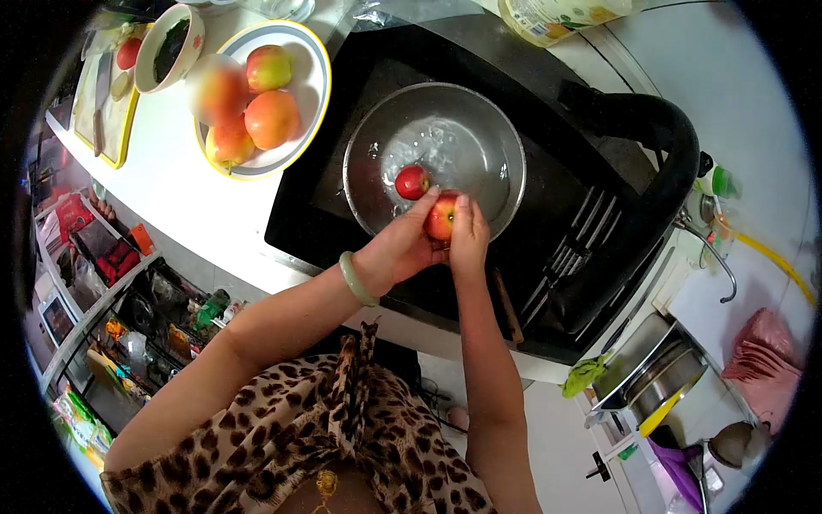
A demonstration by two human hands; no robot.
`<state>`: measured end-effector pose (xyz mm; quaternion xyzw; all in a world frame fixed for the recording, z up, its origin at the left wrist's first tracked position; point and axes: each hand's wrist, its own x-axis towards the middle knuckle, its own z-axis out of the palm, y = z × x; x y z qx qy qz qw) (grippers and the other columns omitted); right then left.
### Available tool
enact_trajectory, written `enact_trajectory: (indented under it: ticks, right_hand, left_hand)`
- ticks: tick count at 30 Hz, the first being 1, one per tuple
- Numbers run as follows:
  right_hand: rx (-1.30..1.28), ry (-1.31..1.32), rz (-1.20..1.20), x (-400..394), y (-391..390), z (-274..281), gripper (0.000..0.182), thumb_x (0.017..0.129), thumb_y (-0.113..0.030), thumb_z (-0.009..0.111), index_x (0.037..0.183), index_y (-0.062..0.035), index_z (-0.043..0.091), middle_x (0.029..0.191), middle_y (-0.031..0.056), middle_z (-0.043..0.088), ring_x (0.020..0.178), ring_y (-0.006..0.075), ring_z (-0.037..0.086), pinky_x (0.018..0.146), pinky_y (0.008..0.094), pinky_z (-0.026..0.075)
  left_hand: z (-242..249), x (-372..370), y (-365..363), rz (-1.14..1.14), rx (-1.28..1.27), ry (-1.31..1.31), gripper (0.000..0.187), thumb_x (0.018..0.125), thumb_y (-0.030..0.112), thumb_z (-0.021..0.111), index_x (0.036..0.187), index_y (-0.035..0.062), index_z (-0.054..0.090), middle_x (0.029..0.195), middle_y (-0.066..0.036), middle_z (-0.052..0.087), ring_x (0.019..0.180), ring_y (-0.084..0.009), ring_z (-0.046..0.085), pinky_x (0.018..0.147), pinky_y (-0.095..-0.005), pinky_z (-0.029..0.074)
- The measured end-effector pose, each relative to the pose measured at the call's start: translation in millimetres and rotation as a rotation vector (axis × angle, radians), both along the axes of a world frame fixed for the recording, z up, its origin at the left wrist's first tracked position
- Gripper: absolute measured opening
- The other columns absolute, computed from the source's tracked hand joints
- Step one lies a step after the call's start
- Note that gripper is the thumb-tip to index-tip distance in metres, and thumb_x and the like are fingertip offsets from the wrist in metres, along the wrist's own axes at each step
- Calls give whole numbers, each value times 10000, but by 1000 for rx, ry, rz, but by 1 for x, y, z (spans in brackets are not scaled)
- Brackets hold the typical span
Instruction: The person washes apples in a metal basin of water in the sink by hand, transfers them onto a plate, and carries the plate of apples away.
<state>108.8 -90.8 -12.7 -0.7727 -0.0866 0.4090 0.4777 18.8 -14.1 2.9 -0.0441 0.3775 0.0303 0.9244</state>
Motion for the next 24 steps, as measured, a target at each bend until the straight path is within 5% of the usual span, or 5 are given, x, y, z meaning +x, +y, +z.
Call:
enact_trajectory:
  ticks: [11,15,17,23,24]
  right_hand:
    - [-73,29,616,46,27,-82,491,879,-412,597,1255,-99,565,1208,106,595,1094,221,569,944,325,429]
    - [-447,-152,1030,2,80,-75,681,750,-491,697,1290,-119,512,1208,155,587,1131,298,565,958,378,433]
    - [-395,-121,986,-8,84,-97,677,721,-440,735,1274,-123,505,1209,180,574,1134,327,558,953,400,436]
    - [-114,-258,385,32,48,-87,575,770,-327,737,1238,-72,520,1236,192,523,1097,317,560,929,387,449]
    - [-131,-277,338,36,42,-85,559,804,-314,720,1257,-56,516,1273,205,502,1101,299,554,916,374,456]
  left_hand:
    - [-89,-10,-10,-516,489,295,518,787,120,724,1242,72,480,1020,-99,600,817,-189,584,735,-331,489]
    - [-190,-13,-49,-1016,1626,239,352,823,178,590,1145,36,588,1123,-166,621,1010,-317,604,836,-409,485]
    - [-147,-13,-30,-1255,1953,219,360,836,217,559,1142,34,607,1145,-186,619,1060,-333,600,876,-414,478]
    - [-99,-6,18,-1024,1229,522,295,876,191,529,1097,38,649,1093,-176,655,1014,-304,630,861,-374,489]
    - [-100,-9,20,-588,953,523,332,924,228,546,1190,36,598,1110,-126,655,1028,-238,612,873,-359,478]
